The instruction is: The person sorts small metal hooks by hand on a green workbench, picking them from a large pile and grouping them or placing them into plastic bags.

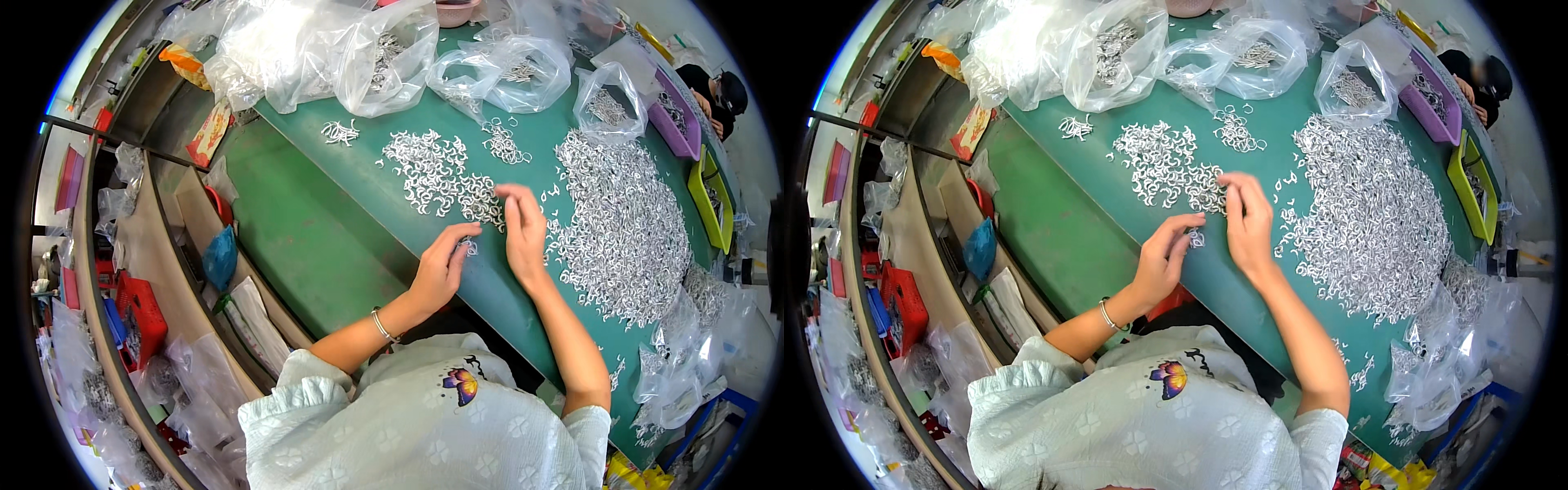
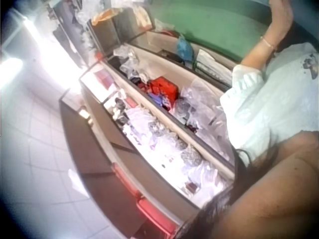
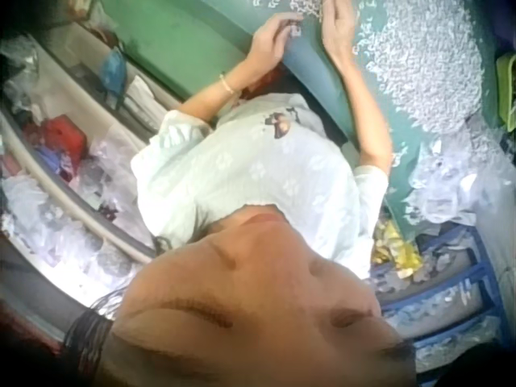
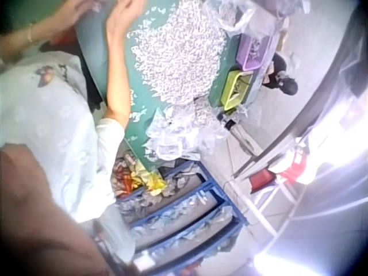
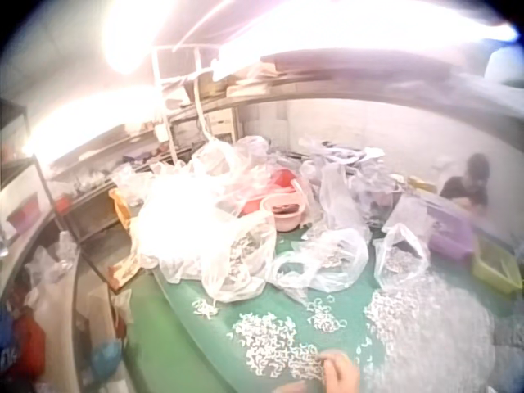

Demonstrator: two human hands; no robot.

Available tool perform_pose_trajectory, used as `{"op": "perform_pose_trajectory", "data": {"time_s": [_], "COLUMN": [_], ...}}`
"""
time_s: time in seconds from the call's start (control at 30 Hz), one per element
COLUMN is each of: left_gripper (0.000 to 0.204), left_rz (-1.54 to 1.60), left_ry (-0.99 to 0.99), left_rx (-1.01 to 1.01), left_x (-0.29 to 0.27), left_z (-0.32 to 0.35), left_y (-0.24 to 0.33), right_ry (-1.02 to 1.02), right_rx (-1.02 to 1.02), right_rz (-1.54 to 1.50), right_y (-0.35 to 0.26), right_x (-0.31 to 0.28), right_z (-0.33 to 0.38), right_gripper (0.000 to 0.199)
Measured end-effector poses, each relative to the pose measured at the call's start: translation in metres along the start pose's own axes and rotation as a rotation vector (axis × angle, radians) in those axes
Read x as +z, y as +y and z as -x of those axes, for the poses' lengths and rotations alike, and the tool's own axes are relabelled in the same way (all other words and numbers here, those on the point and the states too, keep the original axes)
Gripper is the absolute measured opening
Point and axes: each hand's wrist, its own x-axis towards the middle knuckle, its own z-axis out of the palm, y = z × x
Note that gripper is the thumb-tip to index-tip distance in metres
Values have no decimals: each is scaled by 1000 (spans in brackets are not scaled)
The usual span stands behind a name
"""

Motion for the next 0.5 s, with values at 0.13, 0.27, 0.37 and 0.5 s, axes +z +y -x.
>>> {"op": "perform_pose_trajectory", "data": {"time_s": [0.13,0.27,0.37,0.5], "left_gripper": [21,19,33,54], "left_rz": [433,633,975,1085], "left_ry": [224,480,74,-323], "left_rx": [-90,-139,-864,-1267], "left_x": [4,-9,-42,-43], "left_z": [4,28,55,60], "left_y": [-6,-6,-15,-59], "right_ry": [-186,-277,-394,-532], "right_rx": [41,8,-153,-169], "right_rz": [13,103,297,389], "right_y": [-23,-31,-26,-36], "right_x": [-2,6,9,15], "right_z": [38,52,61,70], "right_gripper": [19,29,38,50]}}
